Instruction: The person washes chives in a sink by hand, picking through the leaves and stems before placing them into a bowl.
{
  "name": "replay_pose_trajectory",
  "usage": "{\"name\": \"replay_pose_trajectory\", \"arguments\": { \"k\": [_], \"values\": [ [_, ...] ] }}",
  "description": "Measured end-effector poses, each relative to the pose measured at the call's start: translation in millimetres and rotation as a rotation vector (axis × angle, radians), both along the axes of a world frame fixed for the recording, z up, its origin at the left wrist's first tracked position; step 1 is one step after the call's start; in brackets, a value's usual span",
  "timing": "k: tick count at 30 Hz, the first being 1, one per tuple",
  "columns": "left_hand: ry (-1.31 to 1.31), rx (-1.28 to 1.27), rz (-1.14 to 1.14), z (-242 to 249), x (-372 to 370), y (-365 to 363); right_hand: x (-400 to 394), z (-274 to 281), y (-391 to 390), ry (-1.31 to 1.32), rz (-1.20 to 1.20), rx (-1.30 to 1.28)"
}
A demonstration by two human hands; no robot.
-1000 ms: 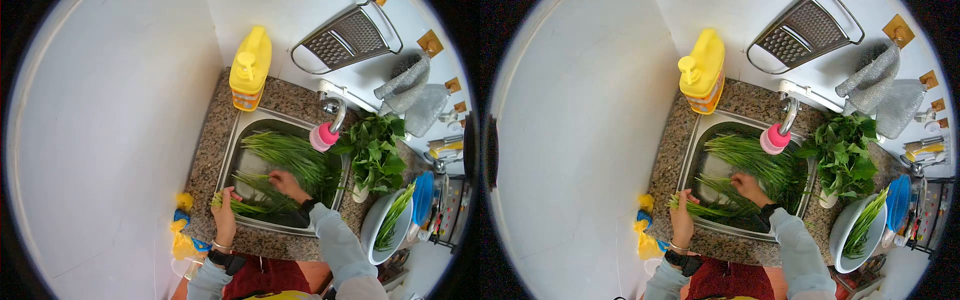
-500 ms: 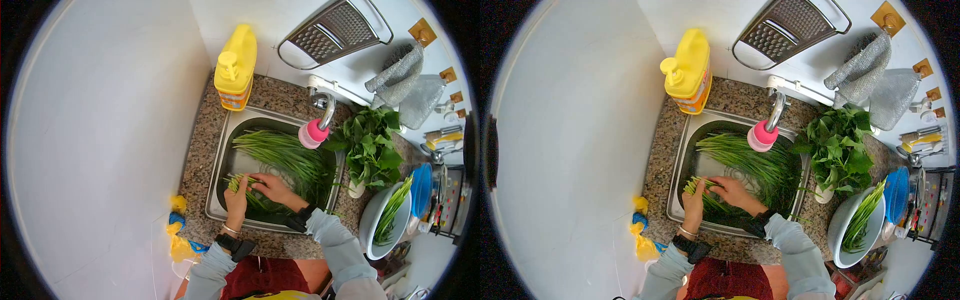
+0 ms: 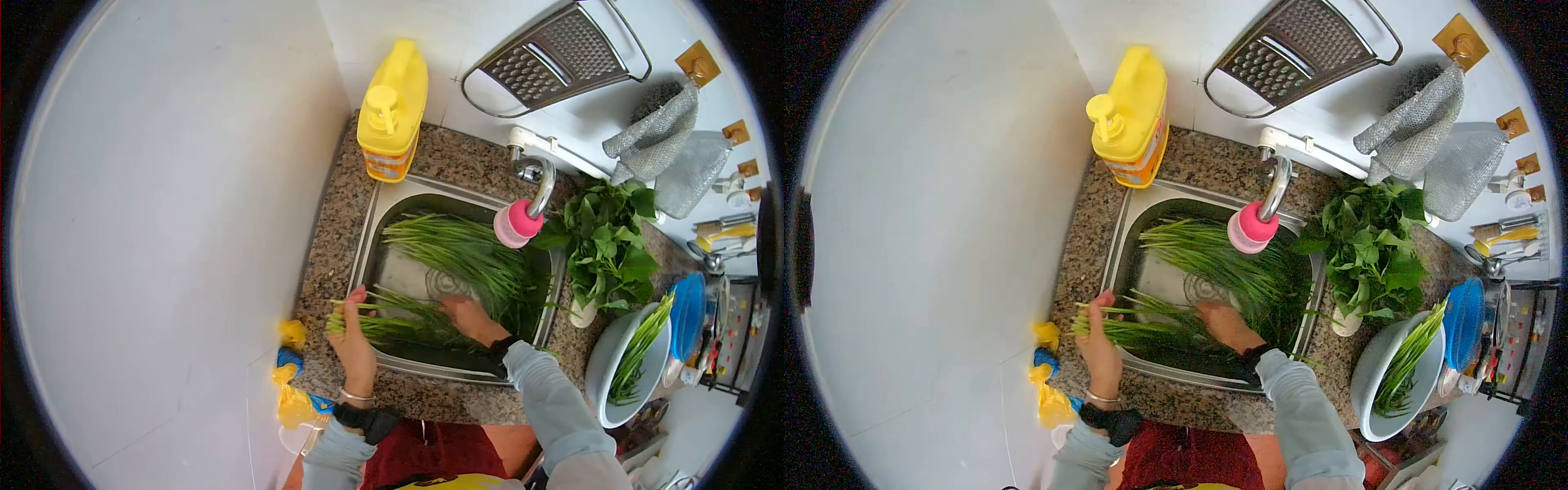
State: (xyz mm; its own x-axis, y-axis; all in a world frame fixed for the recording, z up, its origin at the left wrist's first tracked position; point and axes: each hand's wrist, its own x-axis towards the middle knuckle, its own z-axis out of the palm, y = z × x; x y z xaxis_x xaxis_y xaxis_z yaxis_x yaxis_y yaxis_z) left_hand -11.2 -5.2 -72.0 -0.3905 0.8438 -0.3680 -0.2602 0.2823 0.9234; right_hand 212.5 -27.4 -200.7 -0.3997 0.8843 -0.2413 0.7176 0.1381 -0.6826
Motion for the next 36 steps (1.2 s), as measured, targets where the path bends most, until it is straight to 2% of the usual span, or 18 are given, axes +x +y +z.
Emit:
{"name": "replay_pose_trajectory", "arguments": {
  "k": [2, 3, 4, 5, 8, 12, 14, 15, 17, 19, 23, 24, 26, 29, 31, 33, 34, 36],
  "values": [
    [-0.018, 0.005, -0.038, 8, -18, -6, 16, -15, -9, -0.169, 0.020, -0.029],
    [-0.039, 0.013, -0.078, 9, -24, -9, 19, -19, -8, -0.169, 0.018, -0.030],
    [-0.103, 0.062, 0.020, 4, -24, -12, 22, -24, -7, -0.356, 0.053, -0.194],
    [-0.103, 0.061, 0.019, 6, -26, -14, 25, -28, -6, -0.541, 0.089, -0.358],
    [-0.194, 0.075, 0.098, 12, -29, -15, 34, -32, 2, -0.657, 0.198, -0.302],
    [-0.145, -0.012, 0.025, 6, -24, -20, 16, -17, 31, -0.519, 0.117, -0.174],
    [-0.143, -0.037, -0.011, 1, -15, -22, -14, -1, 48, -0.231, -0.032, -0.216],
    [-0.161, -0.068, -0.021, 0, -9, -23, -26, 0, 50, -0.232, -0.031, -0.217],
    [-0.171, -0.096, -0.029, -2, -3, -24, -50, -1, 55, -0.073, -0.096, -0.136],
    [-0.138, -0.085, -0.088, -5, -1, -27, -68, -16, 55, -0.049, -0.063, -0.109],
    [-0.191, -0.099, -0.050, -3, -5, -26, -66, -30, 58, 0.073, -0.034, -0.124],
    [-0.193, -0.098, -0.043, -3, -7, -27, -56, -36, 56, 0.072, -0.027, -0.125],
    [-0.184, -0.088, -0.049, -4, -10, -26, -33, -51, 51, -0.171, -0.192, -0.313],
    [-0.198, -0.083, -0.046, -6, -7, -24, -23, -48, 32, -0.127, -0.086, -0.151],
    [-0.190, -0.093, -0.061, -8, -5, -22, -23, -38, 32, -0.056, 0.003, -0.174],
    [-0.175, -0.099, -0.082, -9, -3, -23, -16, -24, 33, -0.369, -0.156, -0.373],
    [-0.135, -0.091, -0.104, -10, -2, -22, -14, -22, 33, -0.364, -0.162, -0.368],
    [-0.095, -0.084, -0.127, -10, 0, -19, -13, -14, 29, -0.148, -0.203, -0.151]
  ]
}}
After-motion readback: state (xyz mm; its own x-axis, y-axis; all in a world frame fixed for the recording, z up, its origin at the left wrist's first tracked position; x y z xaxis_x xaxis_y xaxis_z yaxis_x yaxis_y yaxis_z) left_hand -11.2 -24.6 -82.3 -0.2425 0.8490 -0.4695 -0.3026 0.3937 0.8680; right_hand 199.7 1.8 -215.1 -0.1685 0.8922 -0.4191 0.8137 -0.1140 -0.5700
